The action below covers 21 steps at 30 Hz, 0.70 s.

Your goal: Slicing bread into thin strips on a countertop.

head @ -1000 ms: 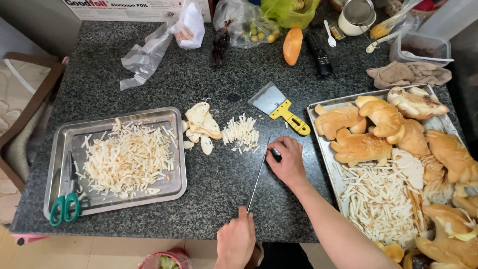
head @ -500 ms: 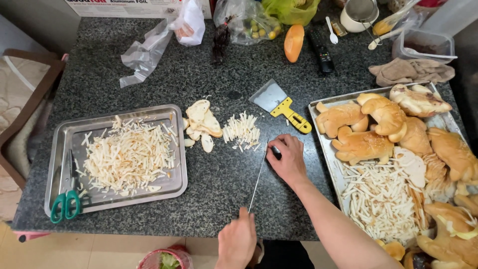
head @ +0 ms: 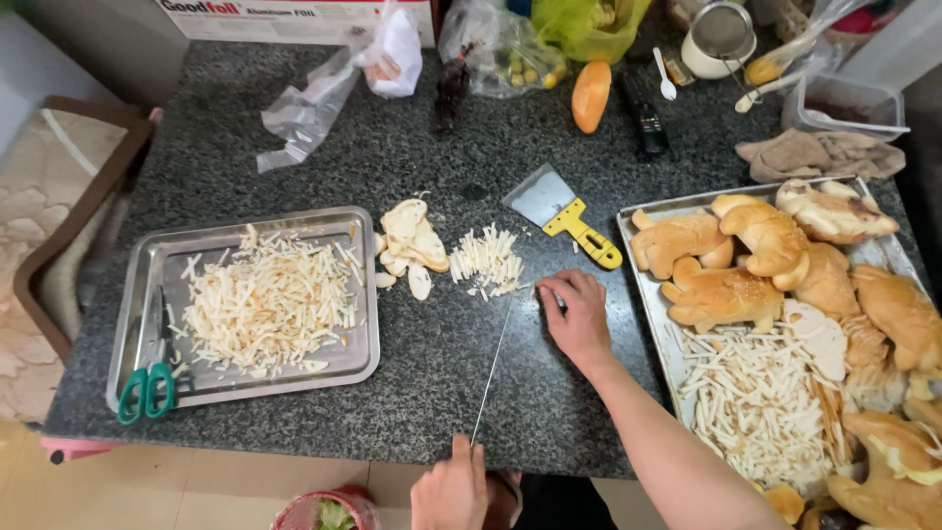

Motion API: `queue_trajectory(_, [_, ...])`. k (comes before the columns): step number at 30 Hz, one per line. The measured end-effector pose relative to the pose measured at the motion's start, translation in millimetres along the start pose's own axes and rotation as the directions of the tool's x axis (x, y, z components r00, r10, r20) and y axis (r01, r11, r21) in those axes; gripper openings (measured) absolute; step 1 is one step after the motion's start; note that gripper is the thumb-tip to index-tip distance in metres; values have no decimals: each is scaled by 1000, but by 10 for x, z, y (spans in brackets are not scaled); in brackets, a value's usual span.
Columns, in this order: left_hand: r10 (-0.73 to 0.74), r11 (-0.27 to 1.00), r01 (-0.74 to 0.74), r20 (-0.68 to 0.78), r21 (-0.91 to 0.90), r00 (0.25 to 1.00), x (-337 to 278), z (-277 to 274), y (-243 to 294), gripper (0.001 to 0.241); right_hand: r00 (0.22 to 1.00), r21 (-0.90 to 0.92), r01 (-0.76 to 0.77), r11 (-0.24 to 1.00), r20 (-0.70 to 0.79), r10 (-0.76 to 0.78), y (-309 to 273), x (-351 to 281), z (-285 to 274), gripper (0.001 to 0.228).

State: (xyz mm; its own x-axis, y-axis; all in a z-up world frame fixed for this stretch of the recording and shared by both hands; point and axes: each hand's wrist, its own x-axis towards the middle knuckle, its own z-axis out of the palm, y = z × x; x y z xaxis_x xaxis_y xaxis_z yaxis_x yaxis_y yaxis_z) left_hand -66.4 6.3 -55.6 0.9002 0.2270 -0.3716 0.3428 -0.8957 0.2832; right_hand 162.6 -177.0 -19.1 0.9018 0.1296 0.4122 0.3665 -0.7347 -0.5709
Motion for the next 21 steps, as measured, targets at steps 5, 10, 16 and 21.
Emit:
queue_trajectory(5, [79, 996, -78, 24, -38, 997, 27, -278, 106, 27, 993, 104, -29, 994, -110, 41, 129, -55, 63, 10])
queue_trajectory(10, [182, 983, -177, 125, -47, 975, 193, -156, 29, 37, 953, 129, -119, 984, -265, 150, 206, -225, 16, 15])
queue_trajectory(16, [133, 988, -134, -19, -72, 991, 396, -520, -40, 37, 965, 199, -204, 958, -122, 231, 134, -518, -199, 16])
queue_trajectory(21, [282, 958, -275, 84, -84, 956, 451, -541, -18, 31, 928, 245, -363, 899, 3, 374, 62, -590, -338, 13])
